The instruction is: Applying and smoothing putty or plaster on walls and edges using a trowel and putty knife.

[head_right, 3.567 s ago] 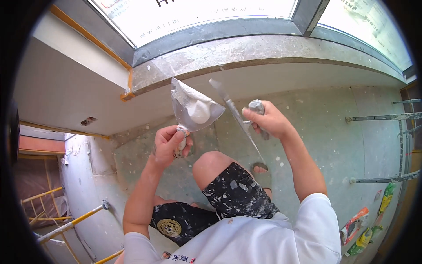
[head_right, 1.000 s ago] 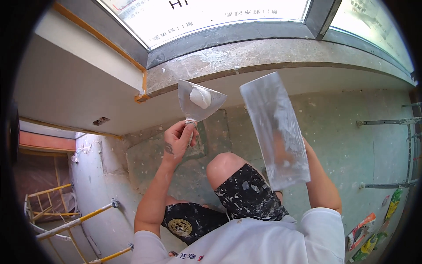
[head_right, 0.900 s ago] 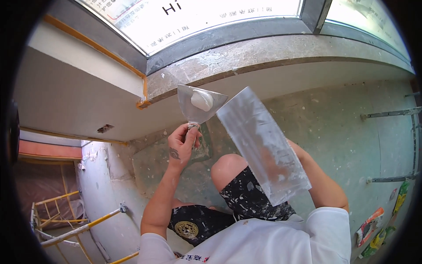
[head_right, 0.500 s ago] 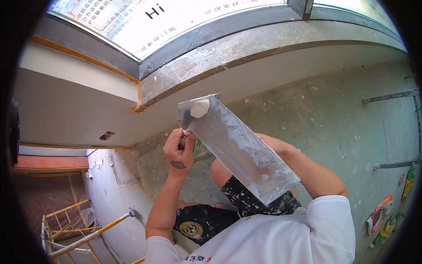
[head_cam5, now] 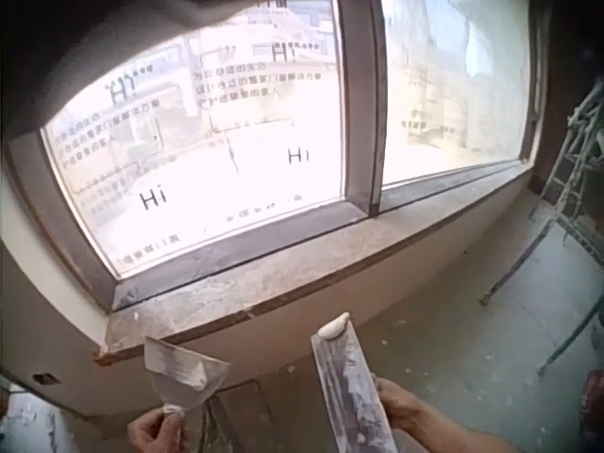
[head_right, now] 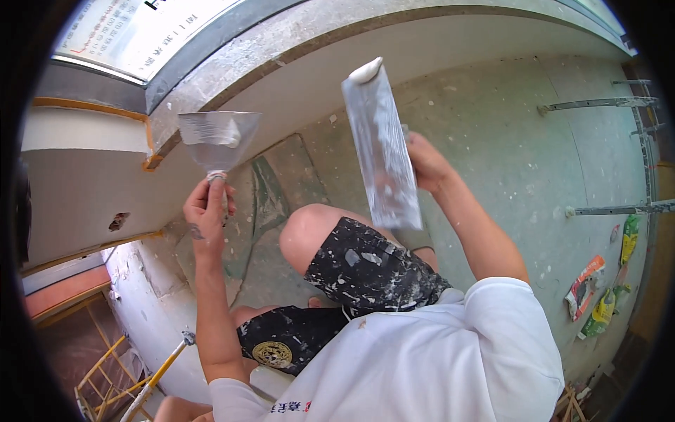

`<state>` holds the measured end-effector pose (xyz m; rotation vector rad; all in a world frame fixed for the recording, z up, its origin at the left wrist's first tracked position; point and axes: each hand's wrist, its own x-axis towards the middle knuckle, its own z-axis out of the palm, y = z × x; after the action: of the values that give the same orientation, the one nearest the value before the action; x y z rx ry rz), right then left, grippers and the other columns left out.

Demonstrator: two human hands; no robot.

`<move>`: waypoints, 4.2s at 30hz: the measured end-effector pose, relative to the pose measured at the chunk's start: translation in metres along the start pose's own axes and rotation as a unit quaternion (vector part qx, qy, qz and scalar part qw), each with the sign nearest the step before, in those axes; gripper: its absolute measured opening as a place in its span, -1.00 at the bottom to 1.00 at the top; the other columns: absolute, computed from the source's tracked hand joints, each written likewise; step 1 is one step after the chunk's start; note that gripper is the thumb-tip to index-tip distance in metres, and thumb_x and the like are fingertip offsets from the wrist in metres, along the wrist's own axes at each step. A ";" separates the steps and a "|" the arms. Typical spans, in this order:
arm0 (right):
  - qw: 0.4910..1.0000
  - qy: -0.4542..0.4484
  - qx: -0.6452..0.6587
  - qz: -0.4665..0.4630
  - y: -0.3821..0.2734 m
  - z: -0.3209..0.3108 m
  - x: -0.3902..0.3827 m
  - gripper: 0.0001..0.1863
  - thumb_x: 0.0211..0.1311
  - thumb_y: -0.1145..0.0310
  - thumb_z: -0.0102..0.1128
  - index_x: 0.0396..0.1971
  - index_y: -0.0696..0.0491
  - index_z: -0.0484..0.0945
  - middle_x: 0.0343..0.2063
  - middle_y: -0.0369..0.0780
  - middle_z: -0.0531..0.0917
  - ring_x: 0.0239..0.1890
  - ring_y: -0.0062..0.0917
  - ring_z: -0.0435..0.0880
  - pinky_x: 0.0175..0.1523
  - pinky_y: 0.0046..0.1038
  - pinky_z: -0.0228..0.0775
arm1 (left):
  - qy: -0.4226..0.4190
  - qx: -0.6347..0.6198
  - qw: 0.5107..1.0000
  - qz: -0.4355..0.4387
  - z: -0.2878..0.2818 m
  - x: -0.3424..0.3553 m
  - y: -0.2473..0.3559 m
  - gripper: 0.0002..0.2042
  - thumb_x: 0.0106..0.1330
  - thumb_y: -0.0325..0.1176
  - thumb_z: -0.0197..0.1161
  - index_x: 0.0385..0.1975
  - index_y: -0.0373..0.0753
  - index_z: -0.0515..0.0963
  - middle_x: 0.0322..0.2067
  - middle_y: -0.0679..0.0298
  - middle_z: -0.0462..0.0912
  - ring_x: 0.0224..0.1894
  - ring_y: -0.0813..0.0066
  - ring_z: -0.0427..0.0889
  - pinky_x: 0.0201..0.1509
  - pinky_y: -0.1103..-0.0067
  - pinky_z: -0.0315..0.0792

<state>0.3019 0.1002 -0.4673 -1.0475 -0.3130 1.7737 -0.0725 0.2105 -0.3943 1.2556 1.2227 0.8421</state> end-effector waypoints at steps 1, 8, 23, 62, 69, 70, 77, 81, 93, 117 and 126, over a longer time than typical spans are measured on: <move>0.998 0.044 -0.003 -0.053 -0.010 -0.003 0.002 -0.71 0.33 0.36 0.17 -0.01 0.15 0.51 -0.24 -0.26 0.67 -0.29 -0.62 0.66 -0.16 -0.46 0.60 | 0.001 -0.015 1.000 0.003 0.000 0.000 0.004 -0.80 0.42 -0.34 0.18 -0.13 -0.33 0.60 -0.45 0.37 0.60 -0.56 0.70 0.46 -0.51 0.70 0.33; 0.978 0.138 -0.009 -0.158 -0.047 -0.025 0.049 -0.87 0.29 0.41 0.19 -0.41 0.08 0.45 -0.56 -0.32 0.49 -0.59 -0.64 0.47 -0.49 -0.52 0.41 | 0.001 -0.070 0.997 0.019 -0.022 -0.005 0.011 -0.71 0.47 -0.24 0.10 -0.04 -0.33 0.55 -0.44 0.28 0.60 -0.56 0.61 0.46 -0.49 0.70 0.32; 0.940 0.225 -0.009 -0.258 -0.022 0.053 0.112 -0.85 0.17 0.50 0.24 -0.45 0.19 0.43 -0.58 -0.20 0.51 -0.60 -0.45 0.58 -0.48 -0.29 0.55 | 0.075 -0.185 0.979 0.036 -0.093 -0.055 0.004 -0.63 0.50 -0.19 0.04 0.07 -0.40 0.45 -0.38 0.26 0.53 -0.49 0.56 0.46 -0.46 0.66 0.33; 0.877 -0.175 -0.446 0.040 0.022 0.139 0.103 -0.80 0.12 0.41 0.35 -0.38 0.07 0.47 -0.57 -0.35 0.52 -0.59 -0.70 0.49 -0.46 -0.59 0.37 | -0.164 -0.391 0.903 -0.072 -0.090 -0.060 -0.037 -0.60 0.43 -0.13 0.13 -0.03 -0.40 0.52 -0.45 0.22 0.59 -0.60 0.50 0.50 -0.56 0.60 0.35; 0.919 -0.198 -0.326 0.096 0.112 0.141 0.185 -0.46 0.37 -0.19 -0.02 -0.45 0.04 0.49 -0.59 -0.38 0.48 -0.58 -0.71 0.39 -0.46 -0.59 0.25 | -0.076 -0.389 0.917 0.032 -0.128 -0.067 -0.034 -0.52 0.49 -0.07 -0.02 0.16 -0.38 0.42 -0.40 0.27 0.48 -0.58 0.53 0.38 -0.57 0.60 0.31; 0.901 -0.173 -0.397 0.033 0.132 0.152 0.201 -0.47 0.32 -0.19 0.06 -0.50 0.03 0.48 -0.63 -0.38 0.46 -0.60 -0.73 0.37 -0.49 -0.58 0.21 | -0.075 -0.385 0.919 0.033 -0.130 -0.069 -0.033 -0.52 0.49 -0.07 -0.02 0.16 -0.38 0.42 -0.40 0.27 0.48 -0.58 0.53 0.38 -0.57 0.60 0.31; 0.915 -0.052 -0.366 -0.163 0.218 0.184 0.313 -0.50 0.05 0.04 0.37 -0.19 0.17 0.61 -0.50 -0.35 0.55 -0.44 -0.66 0.43 -0.31 -0.53 0.34 | -0.052 -0.384 0.922 0.014 -0.127 -0.070 -0.040 -0.51 0.45 -0.05 0.06 0.13 -0.38 0.43 -0.42 0.28 0.51 -0.57 0.50 0.46 -0.56 0.57 0.35; 0.924 -0.056 -0.327 -0.188 0.198 0.177 0.312 -0.45 0.02 0.17 0.44 0.01 0.14 0.59 -0.42 -0.37 0.54 -0.38 -0.74 0.41 -0.25 -0.61 0.33 | -0.025 -0.359 0.933 0.000 -0.136 -0.080 -0.045 -0.52 0.45 -0.05 0.05 0.13 -0.35 0.43 -0.43 0.29 0.47 -0.59 0.52 0.40 -0.59 0.56 0.32; 0.946 -0.068 -0.187 -0.256 -0.003 -0.003 0.179 -0.40 0.13 0.42 0.35 0.23 0.01 0.46 -0.32 -0.45 0.55 -0.33 -0.80 0.42 -0.24 -0.67 0.29 | -0.100 -0.298 0.949 0.015 -0.107 -0.074 -0.020 -0.58 0.50 -0.12 -0.01 0.12 -0.36 0.40 -0.43 0.26 0.47 -0.59 0.54 0.37 -0.59 0.62 0.32; 0.935 -0.006 -0.119 -0.335 -0.256 -0.322 0.018 -0.38 0.15 0.21 0.35 0.19 0.14 0.41 -0.28 -0.35 0.51 -0.17 -0.59 0.47 0.03 -0.48 0.34 | -0.196 -0.198 0.959 -0.051 0.101 -0.066 -0.021 -0.63 0.45 -0.15 0.08 -0.03 -0.38 0.51 -0.48 0.17 0.58 -0.61 0.42 0.49 -0.64 0.54 0.35; 0.749 0.296 -0.481 -0.348 -0.115 -0.271 -0.060 -0.79 0.17 0.38 0.36 -0.27 0.04 0.51 -0.47 -0.37 0.59 -0.37 -0.69 0.54 -0.26 -0.53 0.42 | -0.283 -0.131 0.941 -0.134 0.173 -0.018 -0.050 -0.74 0.39 -0.23 0.18 -0.26 -0.36 0.59 -0.49 0.20 0.62 -0.57 0.49 0.55 -0.53 0.58 0.42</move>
<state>0.5891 0.0341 -0.5240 -1.8173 -1.1116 0.4515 0.0832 0.1450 -0.4579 0.9874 0.7610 0.3824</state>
